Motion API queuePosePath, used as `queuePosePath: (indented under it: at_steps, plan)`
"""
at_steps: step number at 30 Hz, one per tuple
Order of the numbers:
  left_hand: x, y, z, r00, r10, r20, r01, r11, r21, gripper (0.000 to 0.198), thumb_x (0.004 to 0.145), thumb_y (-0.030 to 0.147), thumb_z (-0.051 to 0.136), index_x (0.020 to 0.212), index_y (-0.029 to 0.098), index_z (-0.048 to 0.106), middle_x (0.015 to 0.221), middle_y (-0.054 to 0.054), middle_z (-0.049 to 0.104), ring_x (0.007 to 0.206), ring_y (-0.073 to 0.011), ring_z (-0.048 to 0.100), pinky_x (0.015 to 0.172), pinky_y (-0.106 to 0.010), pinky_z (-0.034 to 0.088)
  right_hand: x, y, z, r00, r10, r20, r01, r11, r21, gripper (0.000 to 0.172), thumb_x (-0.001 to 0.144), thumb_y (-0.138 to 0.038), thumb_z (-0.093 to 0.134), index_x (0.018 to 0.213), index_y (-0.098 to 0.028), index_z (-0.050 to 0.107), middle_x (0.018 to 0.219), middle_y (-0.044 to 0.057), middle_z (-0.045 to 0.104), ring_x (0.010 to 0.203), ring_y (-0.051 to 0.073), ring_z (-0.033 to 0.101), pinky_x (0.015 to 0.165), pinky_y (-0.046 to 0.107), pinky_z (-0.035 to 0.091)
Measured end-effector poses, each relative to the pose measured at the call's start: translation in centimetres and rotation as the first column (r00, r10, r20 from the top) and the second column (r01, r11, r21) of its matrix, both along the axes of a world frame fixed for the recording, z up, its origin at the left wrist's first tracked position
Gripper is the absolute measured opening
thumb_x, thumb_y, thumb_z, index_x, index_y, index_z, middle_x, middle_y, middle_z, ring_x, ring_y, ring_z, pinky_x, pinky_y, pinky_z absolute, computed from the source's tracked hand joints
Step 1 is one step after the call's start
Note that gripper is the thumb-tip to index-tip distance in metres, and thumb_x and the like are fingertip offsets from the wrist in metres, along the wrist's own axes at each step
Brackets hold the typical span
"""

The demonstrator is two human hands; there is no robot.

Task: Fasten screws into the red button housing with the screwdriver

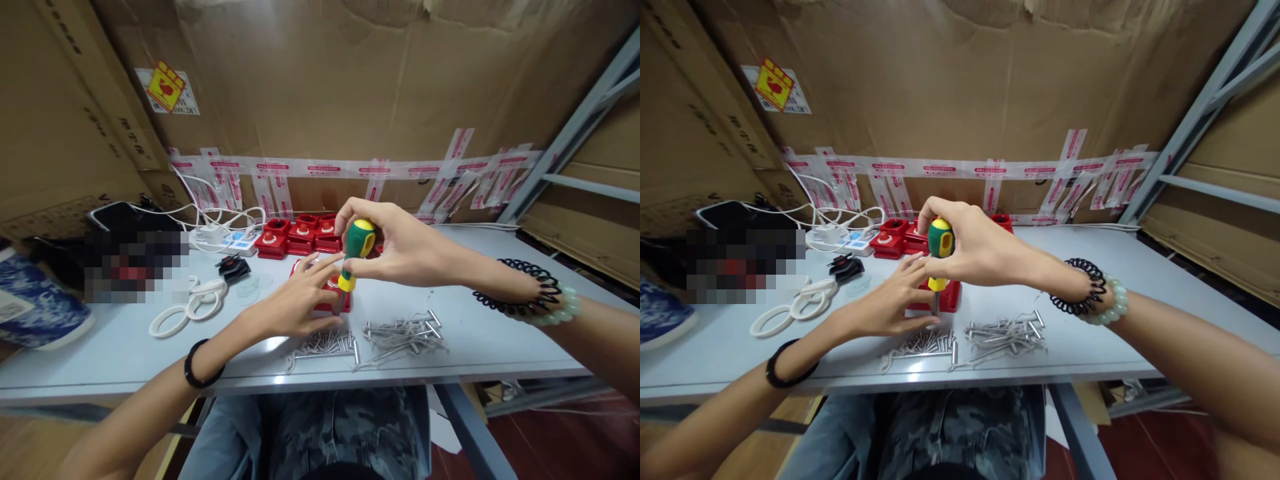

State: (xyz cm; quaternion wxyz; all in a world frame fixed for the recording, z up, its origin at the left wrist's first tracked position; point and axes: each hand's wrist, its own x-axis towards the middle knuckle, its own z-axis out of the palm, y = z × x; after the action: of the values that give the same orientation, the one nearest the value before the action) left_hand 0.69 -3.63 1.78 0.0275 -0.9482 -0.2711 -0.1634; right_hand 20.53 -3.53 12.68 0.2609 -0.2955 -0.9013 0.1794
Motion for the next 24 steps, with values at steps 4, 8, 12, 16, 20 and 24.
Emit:
queuePosePath:
  at_steps: [4,8,12,16,20,24]
  plan:
    - [-0.1,-0.3,0.2,1.0,-0.006,-0.025,0.006,1.0,0.0,0.022,0.082,0.043,0.062,0.086,0.024,0.071,0.128,-0.01,0.051,0.135,-0.033,0.031,0.11,-0.06,0.015,0.9,0.4,0.1,0.998,-0.015,-0.065,0.016,1.0,0.026,0.026,0.068,-0.018,0.066,0.09,-0.017,0.053,0.081,-0.001,0.054,0.064,0.009,0.046,0.054,0.023,0.038]
    - [-0.5,-0.5,0.8,0.998,0.042,-0.047,-0.04,0.997,0.06,0.012,0.078,0.028,0.064,0.086,0.022,0.071,0.14,-0.009,0.043,0.141,-0.0349,0.019,0.109,-0.062,0.016,2.4,1.0,-0.4,0.985,-0.08,-0.153,0.082,0.997,0.008,0.027,0.066,-0.017,0.069,0.089,-0.018,0.053,0.084,0.0,0.056,0.068,0.011,0.051,0.055,0.024,0.041]
    - [-0.4,-0.4,0.5,0.993,0.085,-0.088,-0.078,0.994,0.078,0.013,0.075,0.015,0.062,0.079,0.023,0.071,0.143,-0.005,0.043,0.141,-0.0361,0.017,0.109,-0.065,0.012,3.8,2.2,-1.8,0.961,-0.118,-0.251,0.108,0.993,-0.056,0.031,0.066,-0.021,0.072,0.09,-0.018,0.052,0.08,0.0,0.056,0.066,0.011,0.051,0.055,0.025,0.042]
    - [0.1,-0.4,-0.3,0.991,0.053,-0.125,-0.048,0.998,0.048,0.014,0.075,0.014,0.065,0.079,0.025,0.073,0.143,-0.004,0.042,0.141,-0.0366,0.019,0.108,-0.068,0.008,5.2,3.5,-3.2,0.927,-0.156,-0.341,0.116,0.984,-0.135,0.036,0.064,-0.022,0.075,0.091,-0.018,0.051,0.08,0.0,0.058,0.067,0.012,0.055,0.056,0.026,0.045]
    - [-0.1,-0.3,0.2,0.993,0.046,-0.106,-0.039,0.997,0.063,0.014,0.078,0.016,0.062,0.08,0.026,0.071,0.142,-0.004,0.043,0.141,-0.0354,0.021,0.107,-0.067,0.012,6.0,4.7,-4.4,0.883,-0.209,-0.419,0.141,0.972,-0.187,0.036,0.063,-0.024,0.074,0.091,-0.019,0.052,0.078,-0.001,0.059,0.067,0.014,0.058,0.058,0.028,0.047]
    - [-1.4,0.8,1.1,0.985,0.161,0.058,-0.166,0.982,0.092,0.02,0.084,0.023,0.056,0.103,0.023,0.064,0.138,-0.012,0.044,0.135,-0.0301,0.034,0.107,-0.057,0.027,6.0,5.6,-5.7,0.808,-0.297,-0.509,0.318,0.947,-0.047,0.029,0.068,-0.023,0.069,0.092,-0.019,0.054,0.076,-0.001,0.059,0.066,0.013,0.057,0.06,0.029,0.046]
